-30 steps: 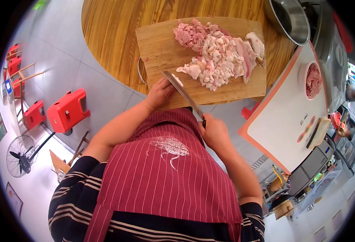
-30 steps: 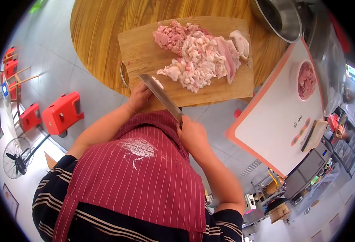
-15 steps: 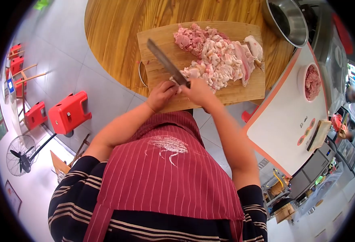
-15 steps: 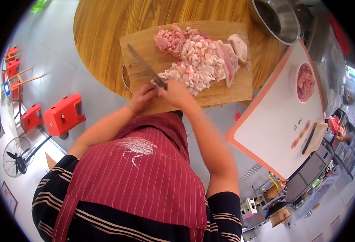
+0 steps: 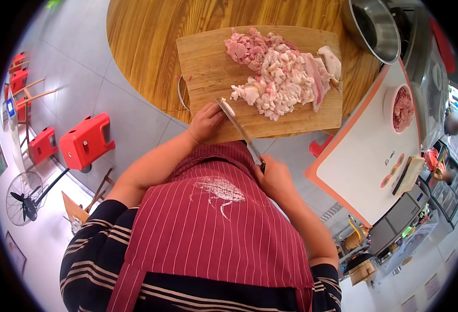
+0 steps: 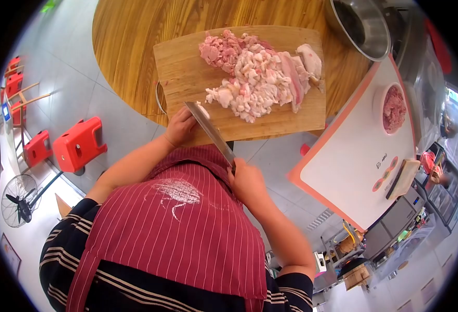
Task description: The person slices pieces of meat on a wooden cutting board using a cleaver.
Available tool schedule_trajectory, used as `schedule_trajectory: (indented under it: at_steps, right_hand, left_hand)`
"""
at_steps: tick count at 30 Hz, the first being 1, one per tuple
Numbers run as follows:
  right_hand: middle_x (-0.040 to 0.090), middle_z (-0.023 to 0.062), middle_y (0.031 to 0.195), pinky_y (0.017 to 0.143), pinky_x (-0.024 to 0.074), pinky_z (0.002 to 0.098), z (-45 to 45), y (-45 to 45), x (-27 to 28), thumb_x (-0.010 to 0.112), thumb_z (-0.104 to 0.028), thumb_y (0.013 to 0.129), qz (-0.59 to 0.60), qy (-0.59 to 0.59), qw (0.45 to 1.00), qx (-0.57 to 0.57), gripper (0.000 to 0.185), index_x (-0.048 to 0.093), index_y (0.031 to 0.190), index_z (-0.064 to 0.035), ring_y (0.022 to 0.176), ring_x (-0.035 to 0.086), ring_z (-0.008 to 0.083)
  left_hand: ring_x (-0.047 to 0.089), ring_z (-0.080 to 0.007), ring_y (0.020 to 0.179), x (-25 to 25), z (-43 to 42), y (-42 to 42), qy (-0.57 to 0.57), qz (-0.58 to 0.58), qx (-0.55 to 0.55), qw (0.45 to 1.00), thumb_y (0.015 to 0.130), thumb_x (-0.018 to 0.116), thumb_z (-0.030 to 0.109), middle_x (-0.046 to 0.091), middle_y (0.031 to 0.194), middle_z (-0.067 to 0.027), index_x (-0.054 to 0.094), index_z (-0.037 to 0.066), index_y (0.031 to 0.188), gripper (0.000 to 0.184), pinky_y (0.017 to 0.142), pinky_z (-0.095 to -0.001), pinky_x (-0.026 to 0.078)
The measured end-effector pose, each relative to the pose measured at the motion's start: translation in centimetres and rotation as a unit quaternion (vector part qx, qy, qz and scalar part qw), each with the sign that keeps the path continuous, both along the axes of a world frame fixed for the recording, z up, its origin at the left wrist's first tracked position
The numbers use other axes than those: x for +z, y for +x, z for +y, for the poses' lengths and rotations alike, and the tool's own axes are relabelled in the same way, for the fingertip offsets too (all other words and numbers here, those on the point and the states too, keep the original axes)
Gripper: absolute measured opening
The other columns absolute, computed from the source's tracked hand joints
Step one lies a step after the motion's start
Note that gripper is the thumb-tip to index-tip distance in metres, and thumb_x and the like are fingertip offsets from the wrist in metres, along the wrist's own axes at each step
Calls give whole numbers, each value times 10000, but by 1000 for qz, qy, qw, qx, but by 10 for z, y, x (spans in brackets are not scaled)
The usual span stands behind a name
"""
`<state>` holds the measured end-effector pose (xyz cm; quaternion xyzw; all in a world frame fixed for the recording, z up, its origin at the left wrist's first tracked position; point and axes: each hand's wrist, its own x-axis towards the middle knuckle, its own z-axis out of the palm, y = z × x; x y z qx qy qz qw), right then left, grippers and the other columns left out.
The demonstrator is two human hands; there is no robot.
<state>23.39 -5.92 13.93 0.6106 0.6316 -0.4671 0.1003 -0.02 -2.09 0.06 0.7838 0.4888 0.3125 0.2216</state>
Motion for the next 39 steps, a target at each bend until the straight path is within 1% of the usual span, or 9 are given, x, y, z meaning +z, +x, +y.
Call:
schedule_trajectory:
  at_steps: [7,10,12,14,18,22,25,28,39]
  right_hand:
    - [637,249,809,722,478,507,27,-27,-25,542,-214,869,7,-37,999,-12,251,571,996,1,788,611,437]
    - [630,260,800,711,479,510,55,-63,-53,544,-219,865,8,21,1000,8,246,574,961,5,777,615,427]
    - [629,262,795,706,481,504,77,-73,-66,549,-220,861,6,41,999,18,243,587,938,8,775,615,424]
    - [632,248,758,693,489,482,94,-72,-81,586,-246,838,89,108,989,47,261,618,854,13,763,625,406]
    - [616,214,671,623,470,440,105,-36,-71,623,-268,809,107,141,981,-75,298,622,793,30,667,620,370]
    - [605,203,669,577,436,415,93,-20,-32,637,-238,814,128,97,979,-123,278,589,832,35,612,578,365]
    - [635,230,773,667,482,426,78,-24,-6,620,-219,822,80,63,990,-99,284,617,958,30,726,619,385]
    - [637,230,783,674,489,445,56,-21,-20,611,-217,831,82,84,989,-85,280,603,984,17,744,616,402]
    - [636,223,759,660,475,501,14,1,4,557,-220,860,-44,53,997,22,212,545,914,-16,724,612,417]
  left_hand:
    - [589,-324,993,-7,-3,0,-7,-4,6,1000,714,681,53,598,1054,-120,655,52,990,277,848,-388,498]
    - [588,-327,970,-8,0,-1,29,-1,-1,1000,709,684,53,597,1038,-117,648,50,996,289,829,-383,501]
    - [590,-274,850,-3,1,-1,33,-6,-6,999,694,666,52,595,1019,-101,632,47,992,299,768,-369,504]
    - [587,-273,849,-2,2,0,35,-2,-14,999,695,666,57,595,1027,-97,631,51,996,303,759,-371,499]
    - [589,-281,869,13,12,11,45,39,-6,998,712,665,36,601,1027,-97,630,60,985,277,730,-375,486]
    - [579,-249,858,5,12,12,55,3,33,998,709,666,80,596,1019,-55,649,85,1001,293,716,-347,469]
    - [582,-236,856,1,6,-1,49,17,-13,999,741,669,95,592,1012,-41,653,105,1007,267,723,-348,461]
    - [575,-229,860,1,11,1,85,31,-56,994,754,677,118,590,1004,-33,657,115,1003,249,719,-351,449]
    - [536,-243,967,-2,11,7,26,66,-33,997,743,664,152,574,1037,-30,658,106,1003,265,775,-362,425]
